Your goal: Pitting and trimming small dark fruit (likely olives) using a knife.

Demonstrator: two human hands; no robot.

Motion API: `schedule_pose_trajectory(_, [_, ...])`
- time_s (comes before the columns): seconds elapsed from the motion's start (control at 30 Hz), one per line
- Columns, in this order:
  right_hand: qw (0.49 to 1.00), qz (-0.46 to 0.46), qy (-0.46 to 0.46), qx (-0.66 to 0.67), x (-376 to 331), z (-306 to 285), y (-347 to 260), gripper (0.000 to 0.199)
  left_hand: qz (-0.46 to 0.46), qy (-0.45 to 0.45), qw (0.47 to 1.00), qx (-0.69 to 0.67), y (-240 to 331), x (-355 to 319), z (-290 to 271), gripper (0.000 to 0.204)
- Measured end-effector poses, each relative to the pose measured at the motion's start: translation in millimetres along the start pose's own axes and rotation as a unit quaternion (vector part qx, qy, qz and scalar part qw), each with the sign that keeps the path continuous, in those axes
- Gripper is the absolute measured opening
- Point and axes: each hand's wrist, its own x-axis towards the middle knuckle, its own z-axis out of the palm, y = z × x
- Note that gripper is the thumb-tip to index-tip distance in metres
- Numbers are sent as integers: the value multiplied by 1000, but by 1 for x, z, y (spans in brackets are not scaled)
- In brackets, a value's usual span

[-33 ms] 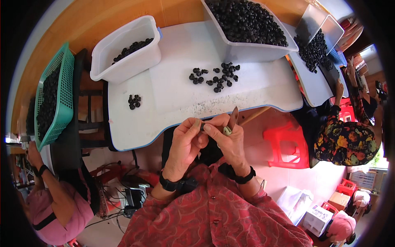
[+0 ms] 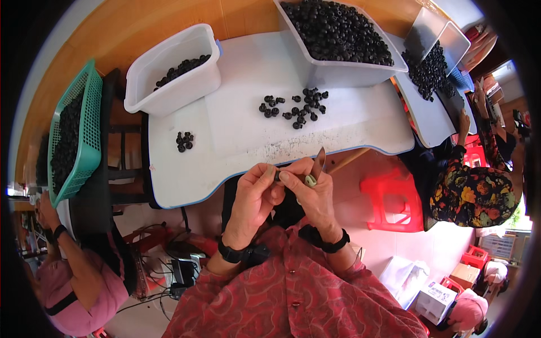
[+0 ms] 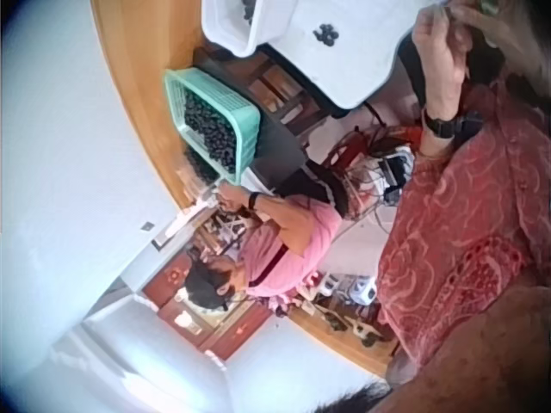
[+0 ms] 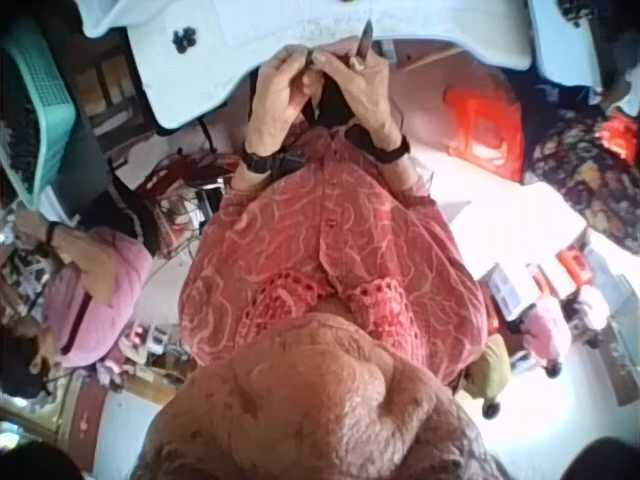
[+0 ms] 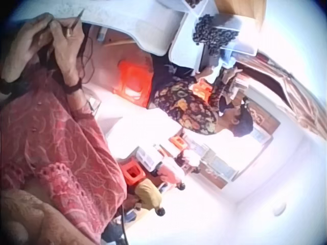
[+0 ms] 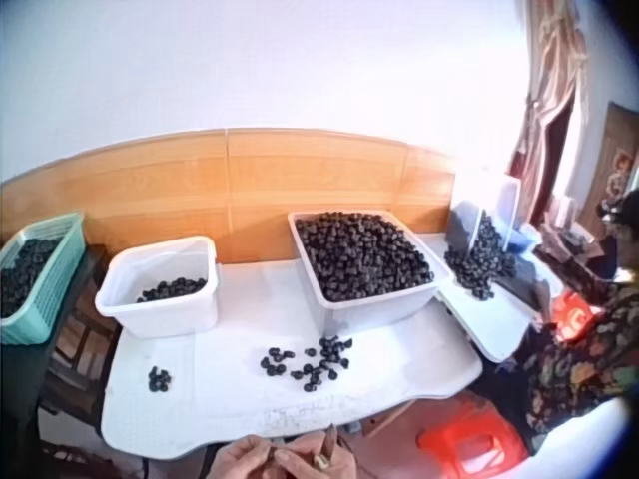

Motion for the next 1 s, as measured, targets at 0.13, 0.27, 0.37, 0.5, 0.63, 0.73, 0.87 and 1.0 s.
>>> schedule_pose_trajectory(0.13, [996, 73, 22, 46, 1, 8, -13, 11, -7, 1, 1000, 14, 10, 1, 1, 14])
schedule_pose_trajectory(0.27, [993, 33, 44, -100, 3, -1, 12, 14, 32, 19, 998, 54, 40, 8, 14, 13])
schedule_pose_trajectory(0.37, [990, 81, 57, -97, 2, 3, 12, 15, 103, 58, 991, 60, 82, 24, 18, 14])
schedule_pose_trajectory(0.5, [993, 50, 91, -49, 1, 7, 9, 13, 204, 94, 973, 56, 152, 53, 18, 17])
schedule_pose_trajectory(0.63, [990, 58, 107, -65, 3, 1, 12, 12, 288, 135, 947, 41, 187, 77, 30, 15])
schedule_pose_trajectory(0.73, [990, 53, 124, -30, 4, -3, 12, 12, 303, 155, 939, 37, 175, 89, 28, 15])
schedule_pose_trajectory(0.87, [988, 57, 136, -40, 10, -7, 16, 11, 248, 138, 919, 273, 95, 95, 18, 19])
schedule_pose_trajectory(1.0, [988, 48, 142, -42, 11, -16, 23, 10, 296, 99, 788, 531, 14, 110, 12, 10])
